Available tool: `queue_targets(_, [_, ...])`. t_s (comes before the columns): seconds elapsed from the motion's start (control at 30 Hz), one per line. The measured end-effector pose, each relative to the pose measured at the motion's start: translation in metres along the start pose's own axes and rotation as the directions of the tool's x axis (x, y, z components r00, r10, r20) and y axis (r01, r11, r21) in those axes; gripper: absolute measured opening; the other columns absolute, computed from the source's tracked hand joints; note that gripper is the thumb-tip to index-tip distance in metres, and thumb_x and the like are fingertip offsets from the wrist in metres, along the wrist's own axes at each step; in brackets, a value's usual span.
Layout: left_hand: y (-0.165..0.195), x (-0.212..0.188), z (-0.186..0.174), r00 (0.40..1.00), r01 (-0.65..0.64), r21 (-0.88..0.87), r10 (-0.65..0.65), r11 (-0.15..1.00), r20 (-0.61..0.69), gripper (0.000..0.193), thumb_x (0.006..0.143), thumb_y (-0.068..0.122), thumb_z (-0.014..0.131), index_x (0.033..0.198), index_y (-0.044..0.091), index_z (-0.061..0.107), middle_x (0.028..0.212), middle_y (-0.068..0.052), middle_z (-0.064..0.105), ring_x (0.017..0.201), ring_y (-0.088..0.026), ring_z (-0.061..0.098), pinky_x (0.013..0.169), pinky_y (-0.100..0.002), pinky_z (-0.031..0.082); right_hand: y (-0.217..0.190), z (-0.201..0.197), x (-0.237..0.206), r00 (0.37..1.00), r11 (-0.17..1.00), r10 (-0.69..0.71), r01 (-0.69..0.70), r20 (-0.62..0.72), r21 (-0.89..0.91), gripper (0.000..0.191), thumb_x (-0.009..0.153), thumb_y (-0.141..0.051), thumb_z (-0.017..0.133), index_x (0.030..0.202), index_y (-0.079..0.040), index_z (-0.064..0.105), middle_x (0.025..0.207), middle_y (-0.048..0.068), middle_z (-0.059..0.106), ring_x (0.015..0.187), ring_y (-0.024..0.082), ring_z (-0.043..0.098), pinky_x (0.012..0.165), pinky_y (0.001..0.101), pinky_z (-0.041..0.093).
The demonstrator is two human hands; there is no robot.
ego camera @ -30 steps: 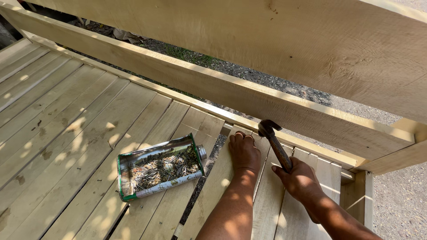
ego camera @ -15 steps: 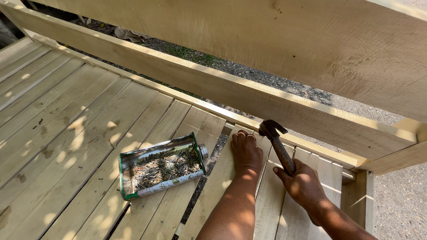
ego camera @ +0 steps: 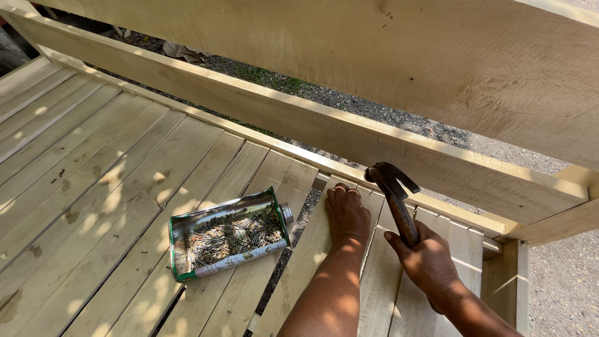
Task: The person hammers nails into wooden planks using a claw hammer. They repeatedly pick nails from a metal tin, position them on the wood, and strike them until flush. The work progresses along the edge of a wooden frame.
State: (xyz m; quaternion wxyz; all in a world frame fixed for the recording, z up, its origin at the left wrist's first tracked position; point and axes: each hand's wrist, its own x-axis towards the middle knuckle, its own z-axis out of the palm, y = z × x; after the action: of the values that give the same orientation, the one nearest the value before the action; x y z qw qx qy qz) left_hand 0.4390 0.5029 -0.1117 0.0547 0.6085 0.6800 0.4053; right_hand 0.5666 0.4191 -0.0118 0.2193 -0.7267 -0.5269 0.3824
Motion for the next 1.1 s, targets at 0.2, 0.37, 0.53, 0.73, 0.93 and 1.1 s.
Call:
queue_targets(0.2, [-0.004, -0.001, 0.002, 1.0, -0.007, 0.025, 0.007, 1.0, 0.008, 0.013, 0.072, 0.003, 0.064, 0.082, 0.005, 0.071, 0.105, -0.014, 0.062, 0.107, -0.033, 0.055, 0.097, -0.046, 0.044, 0.003, 0.001, 0.013, 0.969, 0.969, 0.227, -0.214, 0.093, -0.127, 0.037, 0.1, -0.036, 0.071, 0.097, 0.001, 0.067, 0.068, 0.012, 0.057, 0.064, 0.023, 0.053, 0.066, 0.044, 0.049])
queue_targets(0.37, [-0.005, -0.004, 0.007, 1.0, 0.006, 0.015, -0.006, 1.0, -0.018, 0.008, 0.08, 0.005, 0.064, 0.083, 0.007, 0.072, 0.105, -0.013, 0.062, 0.107, -0.033, 0.055, 0.098, -0.046, 0.043, 0.017, 0.01, -0.004, 0.998, 0.999, -0.047, 0.047, -0.034, 0.012, 0.034, 0.09, -0.038, 0.073, 0.102, -0.007, 0.066, 0.066, 0.011, 0.065, 0.061, 0.021, 0.056, 0.064, 0.0415, 0.05])
queue_targets(0.53, [-0.007, -0.002, 0.007, 1.0, -0.017, 0.019, 0.017, 1.0, -0.021, 0.012, 0.071, 0.004, 0.065, 0.081, 0.005, 0.071, 0.105, -0.013, 0.062, 0.108, -0.033, 0.055, 0.097, -0.046, 0.043, 0.012, 0.01, 0.005, 0.987, 0.977, 0.147, -0.136, 0.058, -0.164, 0.041, 0.097, -0.039, 0.071, 0.106, 0.001, 0.068, 0.074, 0.014, 0.065, 0.069, 0.022, 0.057, 0.072, 0.0429, 0.05])
queue_targets(0.73, [-0.005, -0.003, 0.004, 0.999, 0.004, 0.043, -0.005, 0.999, 0.032, 0.01, 0.073, 0.004, 0.064, 0.081, 0.005, 0.07, 0.106, -0.013, 0.061, 0.108, -0.033, 0.054, 0.098, -0.046, 0.044, 0.003, 0.01, -0.002, 0.98, 0.981, 0.192, -0.191, 0.044, -0.009, 0.035, 0.097, -0.037, 0.068, 0.114, -0.007, 0.064, 0.079, 0.014, 0.061, 0.074, 0.023, 0.056, 0.075, 0.045, 0.05])
queue_targets(0.93, [-0.002, -0.002, -0.004, 0.999, 0.035, 0.022, -0.036, 0.999, 0.039, 0.013, 0.076, 0.005, 0.065, 0.086, 0.006, 0.073, 0.105, -0.013, 0.061, 0.109, -0.033, 0.054, 0.099, -0.046, 0.044, -0.008, 0.01, -0.001, 0.978, 0.963, 0.189, -0.167, 0.087, -0.212, 0.038, 0.099, -0.038, 0.069, 0.109, -0.001, 0.067, 0.08, 0.012, 0.064, 0.076, 0.023, 0.06, 0.079, 0.0439, 0.05])
queue_targets(1.1, [-0.005, -0.005, -0.004, 1.0, -0.011, 0.029, 0.01, 1.0, 0.03, 0.015, 0.071, 0.004, 0.065, 0.085, 0.004, 0.071, 0.107, -0.014, 0.061, 0.108, -0.034, 0.054, 0.098, -0.046, 0.044, -0.007, 0.009, -0.009, 0.983, 0.979, 0.18, -0.183, 0.04, 0.088, 0.027, 0.097, -0.033, 0.069, 0.11, -0.009, 0.067, 0.075, 0.011, 0.053, 0.073, 0.023, 0.049, 0.073, 0.0466, 0.046])
